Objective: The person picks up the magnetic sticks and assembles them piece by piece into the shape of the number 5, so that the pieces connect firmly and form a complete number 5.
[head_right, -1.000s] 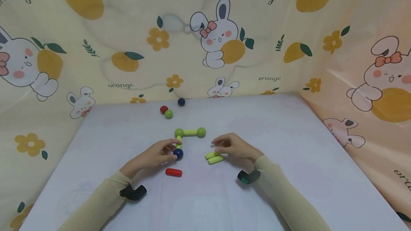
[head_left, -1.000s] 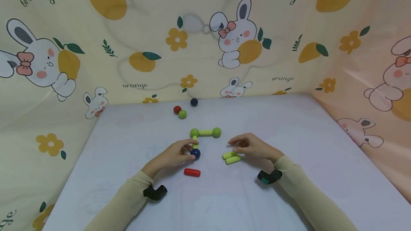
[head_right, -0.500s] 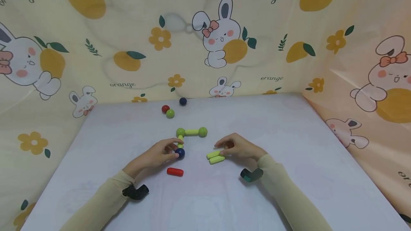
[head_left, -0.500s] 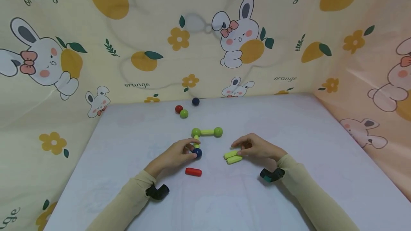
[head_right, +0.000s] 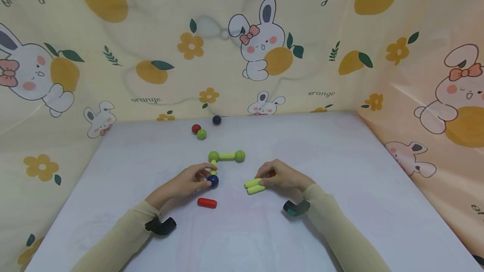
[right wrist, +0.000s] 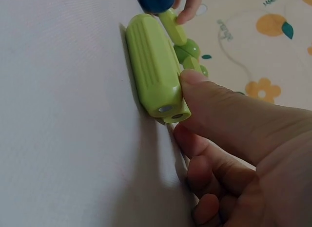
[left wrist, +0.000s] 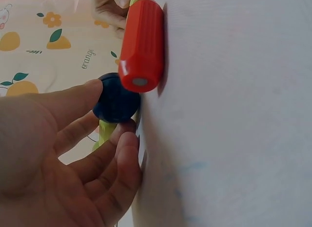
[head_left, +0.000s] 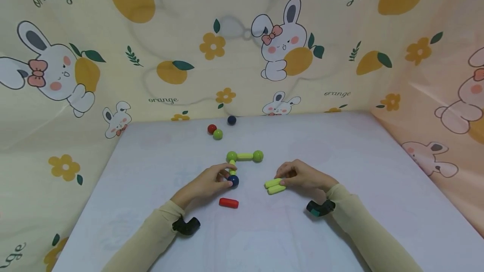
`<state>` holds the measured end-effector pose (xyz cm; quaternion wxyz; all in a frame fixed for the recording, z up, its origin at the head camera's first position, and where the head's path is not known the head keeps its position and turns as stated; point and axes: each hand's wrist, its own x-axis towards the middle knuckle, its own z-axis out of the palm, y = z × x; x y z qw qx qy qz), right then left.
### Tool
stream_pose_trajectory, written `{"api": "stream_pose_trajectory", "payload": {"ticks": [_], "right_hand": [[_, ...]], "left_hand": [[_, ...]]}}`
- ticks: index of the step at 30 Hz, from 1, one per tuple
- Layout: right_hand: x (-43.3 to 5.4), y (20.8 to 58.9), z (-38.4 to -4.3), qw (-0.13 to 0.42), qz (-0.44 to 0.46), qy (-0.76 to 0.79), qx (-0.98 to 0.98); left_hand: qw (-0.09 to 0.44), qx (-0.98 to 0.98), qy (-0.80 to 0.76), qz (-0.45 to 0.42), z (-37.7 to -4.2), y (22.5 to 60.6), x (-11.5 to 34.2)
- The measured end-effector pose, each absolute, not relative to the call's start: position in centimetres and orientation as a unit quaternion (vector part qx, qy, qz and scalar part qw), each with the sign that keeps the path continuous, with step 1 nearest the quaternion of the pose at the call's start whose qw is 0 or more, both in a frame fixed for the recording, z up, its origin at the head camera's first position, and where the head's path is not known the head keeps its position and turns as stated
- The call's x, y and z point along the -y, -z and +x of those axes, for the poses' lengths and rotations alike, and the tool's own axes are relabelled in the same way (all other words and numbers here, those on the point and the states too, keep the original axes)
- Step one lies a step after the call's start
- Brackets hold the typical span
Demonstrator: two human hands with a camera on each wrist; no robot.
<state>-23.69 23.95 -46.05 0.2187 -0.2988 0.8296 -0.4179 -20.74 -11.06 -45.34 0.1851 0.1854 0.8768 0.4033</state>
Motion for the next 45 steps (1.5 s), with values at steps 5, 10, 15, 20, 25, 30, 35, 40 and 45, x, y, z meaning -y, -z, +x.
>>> {"api": "stream_pose_trajectory", "payload": {"ticks": [5,10,15,20,25,30,35,40,45], "right_hand": [[-23.81,46.00,-23.64,0.216,-0.299,0.421,-0.829],[-23.67,46.03,-23.64,0.213,-0.290,0.425,-0.831],[-23.76,46.25,-23.70,0.210,-0.287,0.426,-0.832],[-23.76,46.30,-23.65,0.215,-0.281,0.434,-0.829],[-23.78,46.39,-23.66,0.215,-0.278,0.435,-0.829],[-23.83,46.56,-23.80,0.207,-0.281,0.429,-0.833],[-23.67,46.40,-23.80,0.204,-0.265,0.433,-0.837],[-23.53,46.22,-23.73,0.194,-0.242,0.438,-0.844],[-23.46,46.69,-23.77,0.170,-0.228,0.439,-0.852]], "left_hand": [[0.184,-0.878,-0.403,0.183,-20.65,45.22,11.02],[0.184,-0.877,-0.404,0.185,-20.77,45.36,11.07],[0.186,-0.876,-0.406,0.183,-20.87,45.56,11.05],[0.181,-0.875,-0.406,0.192,-20.78,45.56,11.02],[0.183,-0.874,-0.408,0.190,-20.66,45.34,10.95],[0.190,-0.875,-0.407,0.179,-20.66,45.32,10.96],[0.192,-0.876,-0.408,0.169,-20.67,45.34,10.98],[0.191,-0.877,-0.408,0.170,-20.64,45.32,11.01],[0.191,-0.876,-0.407,0.175,-20.63,45.41,11.02]]}}
